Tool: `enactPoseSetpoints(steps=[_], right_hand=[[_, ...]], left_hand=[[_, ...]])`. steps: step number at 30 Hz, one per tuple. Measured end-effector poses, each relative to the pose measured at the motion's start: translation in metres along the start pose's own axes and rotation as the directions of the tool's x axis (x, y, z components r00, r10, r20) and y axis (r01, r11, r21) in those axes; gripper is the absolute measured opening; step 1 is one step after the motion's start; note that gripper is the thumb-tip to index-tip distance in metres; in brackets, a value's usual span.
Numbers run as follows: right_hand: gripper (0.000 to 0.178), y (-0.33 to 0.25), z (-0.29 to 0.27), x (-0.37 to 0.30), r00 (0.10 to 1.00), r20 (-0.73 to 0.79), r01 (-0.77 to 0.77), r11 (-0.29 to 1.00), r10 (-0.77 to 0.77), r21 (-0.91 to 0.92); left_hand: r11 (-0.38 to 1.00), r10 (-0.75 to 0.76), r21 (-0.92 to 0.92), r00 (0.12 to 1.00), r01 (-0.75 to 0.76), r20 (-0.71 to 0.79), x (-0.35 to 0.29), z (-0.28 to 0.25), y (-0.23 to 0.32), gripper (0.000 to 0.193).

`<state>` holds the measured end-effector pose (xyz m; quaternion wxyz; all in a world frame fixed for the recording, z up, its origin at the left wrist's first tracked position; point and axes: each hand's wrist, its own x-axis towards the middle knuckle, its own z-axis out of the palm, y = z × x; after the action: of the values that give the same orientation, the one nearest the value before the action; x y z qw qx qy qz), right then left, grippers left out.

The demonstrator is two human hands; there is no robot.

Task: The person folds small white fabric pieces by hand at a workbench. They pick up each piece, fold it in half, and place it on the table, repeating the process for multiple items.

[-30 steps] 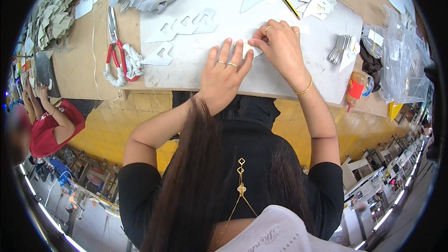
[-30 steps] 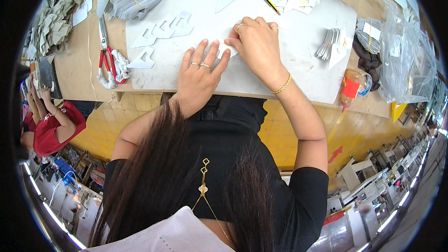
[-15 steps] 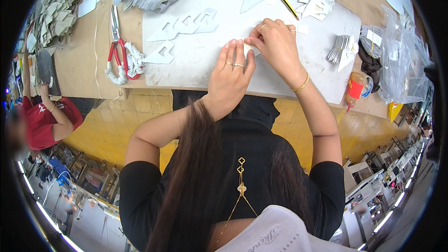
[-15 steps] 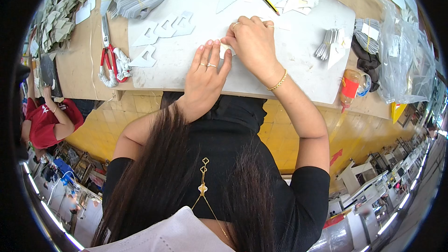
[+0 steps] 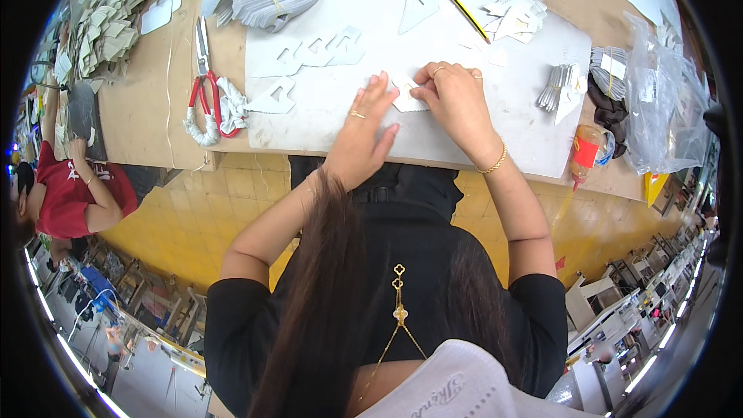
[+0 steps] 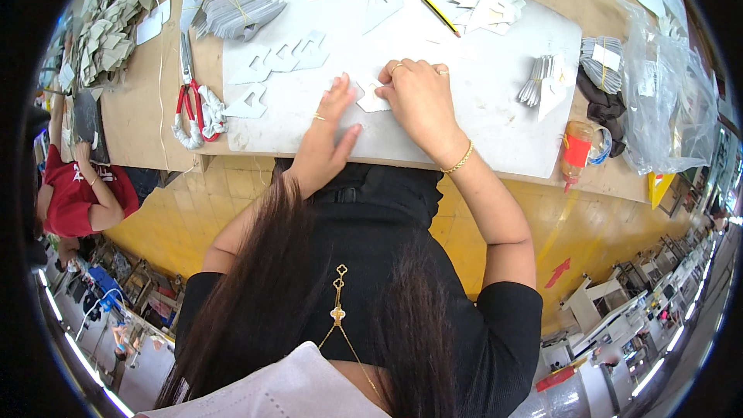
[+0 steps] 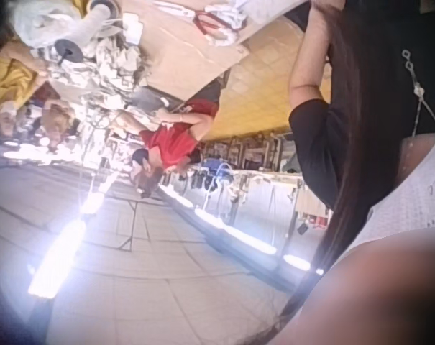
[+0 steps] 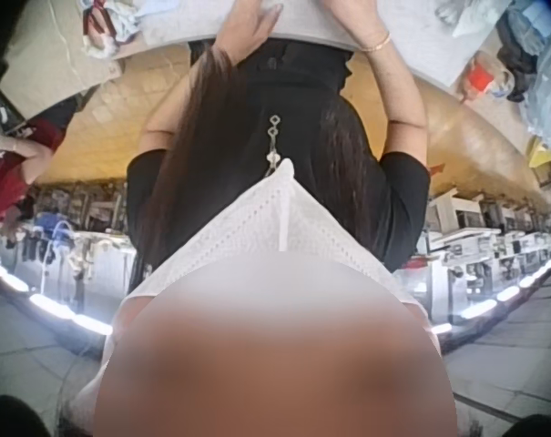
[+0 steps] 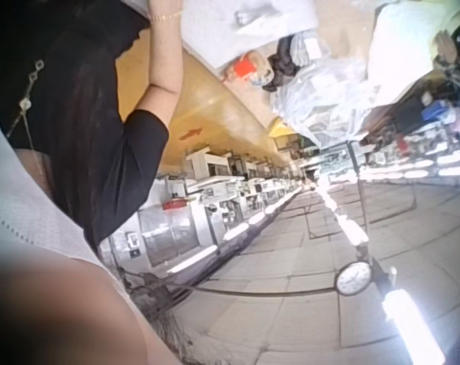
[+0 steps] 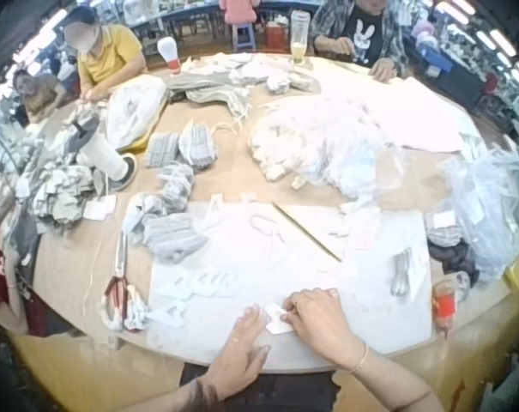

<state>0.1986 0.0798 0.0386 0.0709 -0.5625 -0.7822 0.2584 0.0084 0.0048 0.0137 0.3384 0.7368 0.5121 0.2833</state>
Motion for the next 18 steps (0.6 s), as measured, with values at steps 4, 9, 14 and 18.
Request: enactPoseSetpoints(steps=[4,9,14,18], right_hand=[[0.018,0.005,-0.012,-0.001,0.954,0.248,-0.275,0.82,0.169,0.502],[0.023,-0.007,-0.026,-0.017,0.961,0.208,-0.27,0.471,0.18,0.84],[0.023,-0.016,-0.048,-0.022,0.987,0.123,-0.162,0.559,0.107,0.813],[0.023,-0.019,-0.064,-0.021,0.98,0.193,-0.185,0.552,0.043,0.813]], left_hand=[[0.868,-0.252,-0.473,0.956,0.155,-0.149,0.014,-0.007,0.004,0.049],[0.321,-0.439,-0.828,0.847,0.459,0.3,0.034,-0.032,0.016,0.023],[0.376,-0.393,-0.802,0.864,0.463,0.315,0.047,-0.056,0.034,0.017],[0.422,-0.397,-0.754,0.85,0.503,0.345,0.053,-0.069,0.048,0.017]])
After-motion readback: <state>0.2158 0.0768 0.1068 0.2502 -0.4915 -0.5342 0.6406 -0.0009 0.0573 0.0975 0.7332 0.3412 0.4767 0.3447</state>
